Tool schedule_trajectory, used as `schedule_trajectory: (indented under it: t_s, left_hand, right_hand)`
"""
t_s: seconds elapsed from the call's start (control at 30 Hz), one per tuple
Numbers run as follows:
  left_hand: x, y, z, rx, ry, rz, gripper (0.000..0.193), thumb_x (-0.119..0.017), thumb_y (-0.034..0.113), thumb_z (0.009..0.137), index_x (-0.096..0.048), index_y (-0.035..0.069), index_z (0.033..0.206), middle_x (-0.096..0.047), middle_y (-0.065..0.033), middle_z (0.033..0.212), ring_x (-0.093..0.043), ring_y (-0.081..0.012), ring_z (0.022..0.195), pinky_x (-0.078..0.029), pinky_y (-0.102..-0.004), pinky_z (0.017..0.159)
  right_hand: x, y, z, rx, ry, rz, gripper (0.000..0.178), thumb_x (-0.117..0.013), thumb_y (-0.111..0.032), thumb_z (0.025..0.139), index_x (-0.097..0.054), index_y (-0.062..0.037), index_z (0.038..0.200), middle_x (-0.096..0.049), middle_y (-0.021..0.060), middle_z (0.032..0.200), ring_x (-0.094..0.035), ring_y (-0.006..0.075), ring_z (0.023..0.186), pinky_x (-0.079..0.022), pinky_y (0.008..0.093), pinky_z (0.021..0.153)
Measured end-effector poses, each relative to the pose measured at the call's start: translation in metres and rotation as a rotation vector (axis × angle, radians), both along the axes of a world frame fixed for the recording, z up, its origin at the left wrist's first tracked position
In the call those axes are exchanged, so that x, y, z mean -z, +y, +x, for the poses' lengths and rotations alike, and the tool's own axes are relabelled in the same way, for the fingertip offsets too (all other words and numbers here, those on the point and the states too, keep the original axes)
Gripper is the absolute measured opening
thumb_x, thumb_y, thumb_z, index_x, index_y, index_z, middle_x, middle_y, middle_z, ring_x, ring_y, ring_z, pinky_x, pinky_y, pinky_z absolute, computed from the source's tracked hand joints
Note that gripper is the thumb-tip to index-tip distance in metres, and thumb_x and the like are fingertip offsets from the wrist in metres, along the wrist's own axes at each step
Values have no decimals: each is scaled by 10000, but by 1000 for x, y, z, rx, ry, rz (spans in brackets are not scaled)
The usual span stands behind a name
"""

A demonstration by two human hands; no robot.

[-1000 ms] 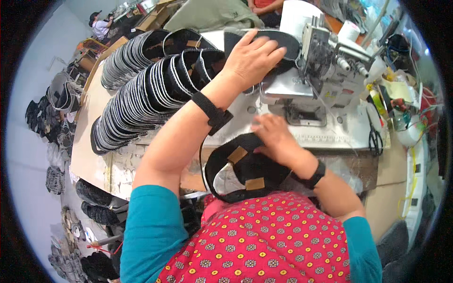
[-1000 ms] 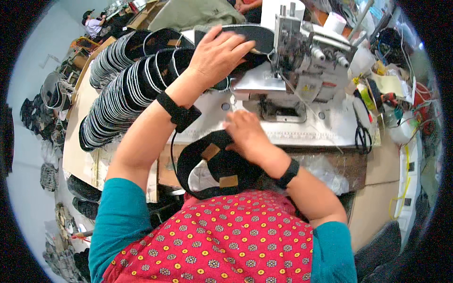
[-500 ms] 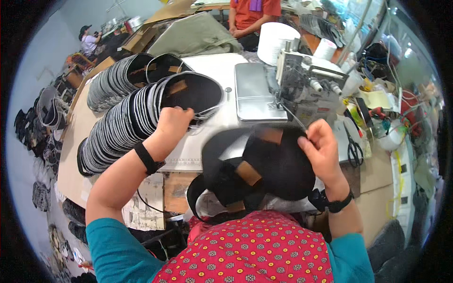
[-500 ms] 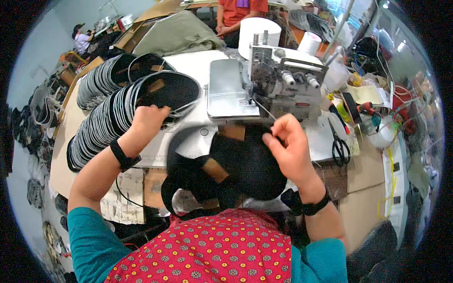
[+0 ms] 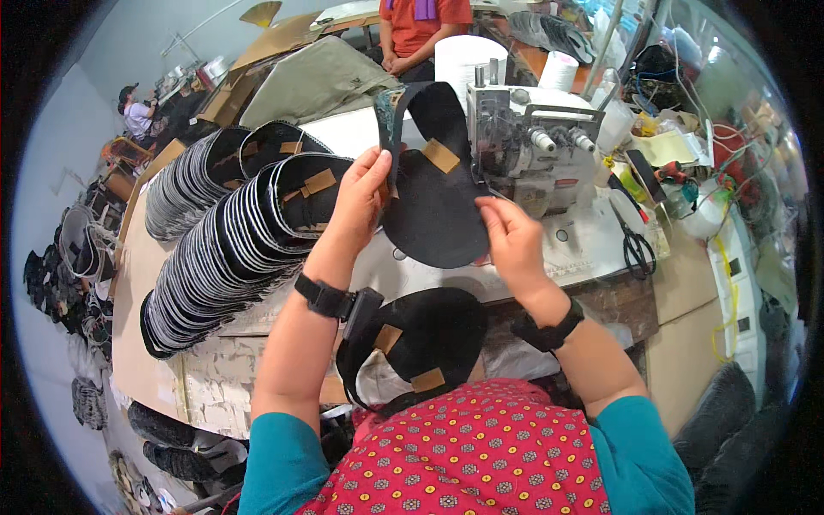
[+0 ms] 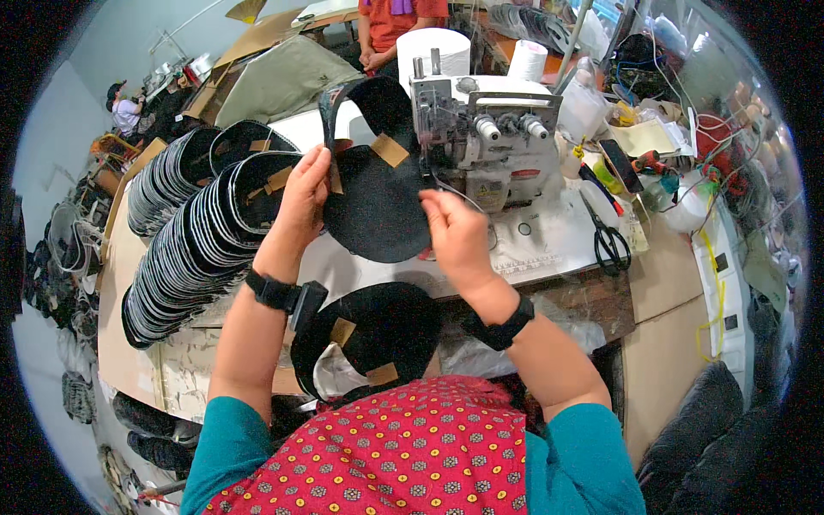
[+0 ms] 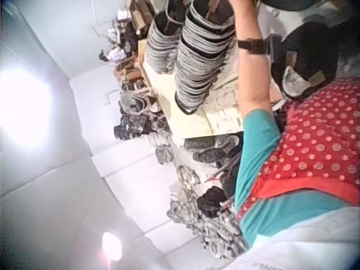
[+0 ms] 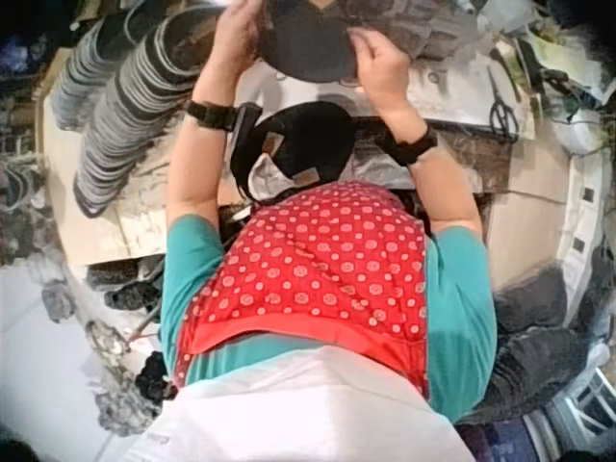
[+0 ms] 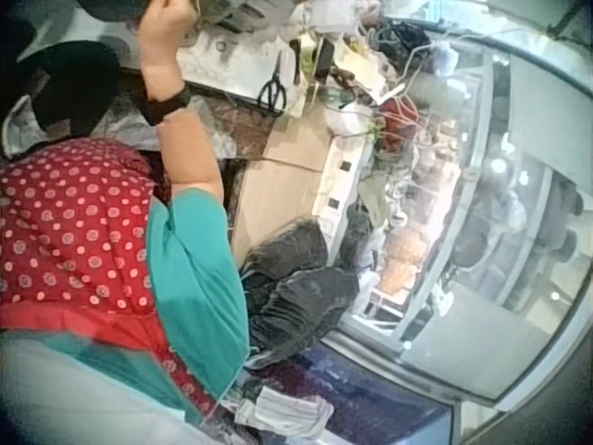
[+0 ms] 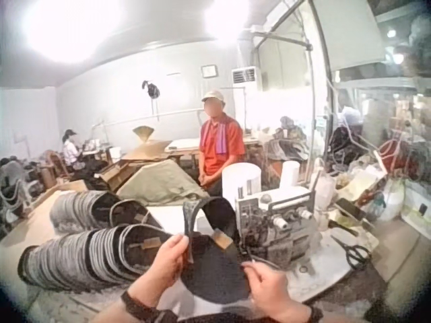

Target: The person picks up a shoe upper and a sole, aligns them by hand, and feeds the edges through a sewing machine. They guide the pieces through the stitching process before placing the assembled shoe onto a stack and repeating the task.

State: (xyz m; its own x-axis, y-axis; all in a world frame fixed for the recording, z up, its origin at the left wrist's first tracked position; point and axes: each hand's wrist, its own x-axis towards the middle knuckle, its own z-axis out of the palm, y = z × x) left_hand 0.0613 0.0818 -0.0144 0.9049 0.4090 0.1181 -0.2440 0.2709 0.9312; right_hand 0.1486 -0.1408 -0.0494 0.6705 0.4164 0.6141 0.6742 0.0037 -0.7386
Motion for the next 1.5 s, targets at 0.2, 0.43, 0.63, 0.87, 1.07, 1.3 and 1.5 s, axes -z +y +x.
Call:
schedule_trajectory:
  t_s: [0.2, 0.43, 0.63, 0.87, 1.07, 1.3, 1.5]
  left_hand:
    - [19, 47, 6, -311, 117, 133, 160, -687, 262, 934, -658, 105, 922, -625, 54, 752, -523, -39, 614, -384, -185, 554]
    - [-37, -24, -58, 14, 634, 247, 316, -645, 403, 948, -661, 93, 893, -609, 13, 669, -507, -60, 527, -371, -229, 481]
    - [-36, -90, -53, 156, 418, 478, 311, -642, 253, 948, -606, 40, 1172, -670, -40, 810, -629, -124, 647, -484, -266, 575]
    - [-31, -65, -38, 172, 151, 868, 398, -489, -112, 884, -581, -3, 1256, -668, -56, 888, -630, -118, 820, -513, -271, 757]
    - [-36, -64, -34, -424, 117, 1209, 487, -735, -51, 696, -560, 15, 1145, -610, -149, 1029, -607, -264, 918, -486, -343, 783]
    - [-36, -50, -1, -408, 97, 1245, 711, -723, -83, 667, -419, 9, 1303, -546, -164, 1142, -610, -296, 963, -491, -359, 863]
    - [-26, -55, 13, 54, -10, 792, 526, -621, -125, 792, -485, 17, 1280, -609, -80, 1172, -630, -96, 941, -523, -282, 796]
  right_hand:
    - [12, -2, -9, -96, -467, -116, 274, -659, -42, 879, -626, -24, 1150, -691, 150, 852, -693, 246, 721, -528, 322, 575]
    - [-4, -18, 0, 77, -400, -292, 340, -725, -50, 783, -638, -56, 1111, -603, 92, 945, -648, 295, 749, -523, 373, 608]
    - [-20, -14, 13, -93, -189, -88, 221, -701, 36, 795, -618, -41, 985, -587, 37, 883, -605, 169, 655, -465, 299, 556]
    - [-51, -36, -1, -434, 358, -67, 94, -627, 55, 891, -606, 6, 969, -611, 24, 704, -549, 66, 491, -401, 233, 439]
    - [-59, -34, -15, -366, 110, -45, 62, -642, 43, 888, -626, 23, 944, -645, 70, 701, -568, 93, 468, -425, 264, 438]
    - [-28, -8, 0, -210, 59, -134, 105, -655, -3, 892, -639, -2, 995, -614, 90, 644, -580, 116, 485, -417, 291, 442]
    - [-9, -31, 3, -267, 260, -159, 108, -615, -15, 929, -674, 26, 1009, -683, 88, 893, -557, 117, 509, -428, 262, 457]
